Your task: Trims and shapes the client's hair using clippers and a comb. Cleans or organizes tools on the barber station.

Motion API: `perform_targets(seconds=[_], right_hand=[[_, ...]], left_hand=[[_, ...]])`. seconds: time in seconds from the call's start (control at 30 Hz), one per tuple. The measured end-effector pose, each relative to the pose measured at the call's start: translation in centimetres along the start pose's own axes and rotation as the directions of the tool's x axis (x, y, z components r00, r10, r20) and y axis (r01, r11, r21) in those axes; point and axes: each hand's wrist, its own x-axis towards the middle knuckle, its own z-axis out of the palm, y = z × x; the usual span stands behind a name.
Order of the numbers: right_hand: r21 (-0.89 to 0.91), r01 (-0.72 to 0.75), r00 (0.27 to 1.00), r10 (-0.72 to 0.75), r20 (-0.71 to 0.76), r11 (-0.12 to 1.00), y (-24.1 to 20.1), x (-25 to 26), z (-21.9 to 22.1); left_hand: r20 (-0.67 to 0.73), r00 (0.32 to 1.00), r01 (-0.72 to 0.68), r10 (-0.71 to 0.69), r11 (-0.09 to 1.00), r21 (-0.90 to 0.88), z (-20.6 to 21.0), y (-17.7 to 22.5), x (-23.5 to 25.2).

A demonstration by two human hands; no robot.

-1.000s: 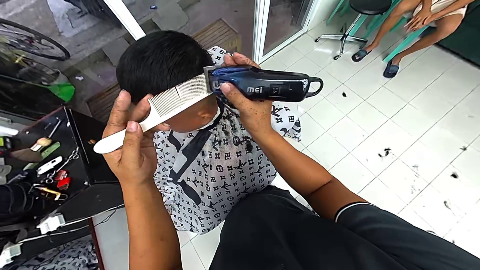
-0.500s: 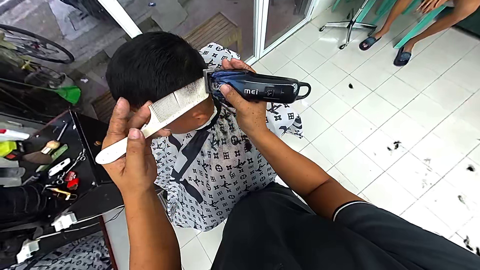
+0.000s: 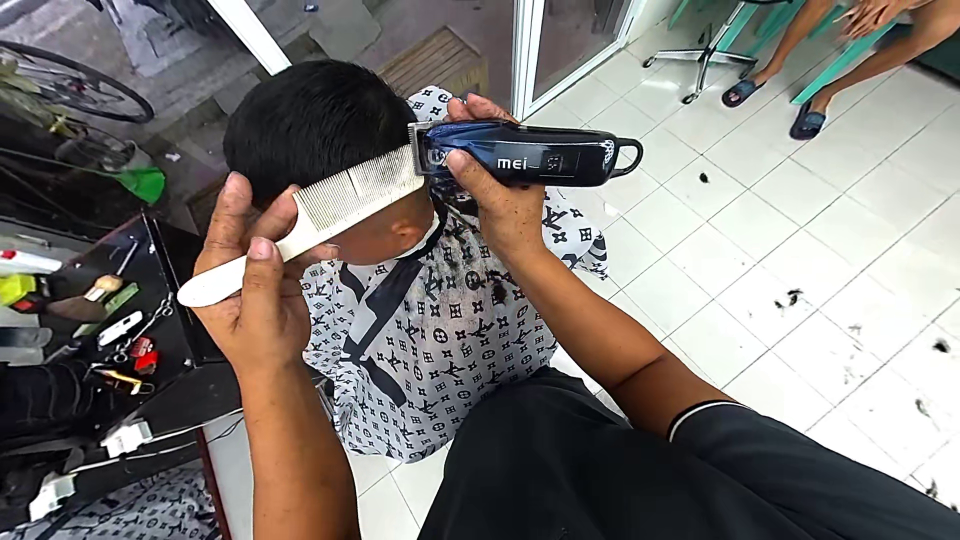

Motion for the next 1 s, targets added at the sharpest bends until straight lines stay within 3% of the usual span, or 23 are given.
perform_targets(seconds=[0.2, 0.27, 0.33, 0.43, 0.5, 0.57, 0.63, 0.7, 0.8, 0.87, 1.0], right_hand=[[-0.029, 0.028, 0.982, -0.022, 0.188, 0.999, -2.5, -1.3, 2.4], [-0.049, 0.096, 0.976, -0.084, 0.202, 0.994, -2.8, -1.3, 1.8], [-0.036, 0.132, 0.974, -0.123, 0.191, 0.991, -2.9, -1.2, 0.9], [-0.022, 0.133, 0.979, -0.128, 0.16, 0.991, -3.5, -1.3, 0.1], [-0.037, 0.128, 0.981, -0.121, 0.151, 0.991, -4.1, -1.5, -0.5], [-0.05, 0.133, 0.983, -0.125, 0.137, 0.99, -4.4, -1.8, -1.3], [-0.064, 0.134, 0.985, -0.126, 0.12, 0.989, -4.4, -2.2, -1.8], [-0.062, 0.126, 0.987, -0.119, 0.105, 0.99, -4.1, -2.5, -1.7], [-0.073, 0.125, 0.987, -0.117, 0.106, 0.989, -3.8, -2.7, -0.5], [-0.118, 0.143, 0.983, -0.127, 0.135, 0.983, -3.7, -2.7, 0.0], [-0.183, 0.138, 0.98, -0.107, 0.17, 0.973, -3.3, -3.2, 0.1]], left_hand=[[0.063, 0.99, -0.127, 0.125, 0.991, 0.031, -0.3, 0.9, 2.5], [-0.006, 0.992, -0.127, 0.127, 0.992, 0.028, -0.6, 1.9, 4.7], [-0.134, 0.99, 0.044, -0.046, 0.999, -0.014, -0.6, 3.3, 7.1], [-0.251, 0.878, 0.394, -0.407, 0.913, -0.103, -1.2, 4.1, 9.9], [-0.216, 0.824, 0.521, -0.523, 0.85, -0.072, -2.6, 4.2, 9.8], [-0.174, 0.82, 0.558, -0.545, 0.829, 0.032, -3.9, 4.5, 8.1], [-0.115, 0.85, 0.526, -0.515, 0.842, 0.12, -5.2, 4.3, 5.7], [-0.089, 0.895, 0.442, -0.438, 0.896, 0.033, -5.7, 3.4, 3.9], [-0.237, 0.911, 0.297, -0.338, 0.935, -0.194, -4.4, 2.0, 2.5], [-0.299, 0.915, 0.237, -0.272, 0.96, -0.147, -4.0, 1.1, 0.9], [-0.074, 0.975, 0.191, -0.208, 0.964, -0.186, -4.1, -1.0, -4.3]])
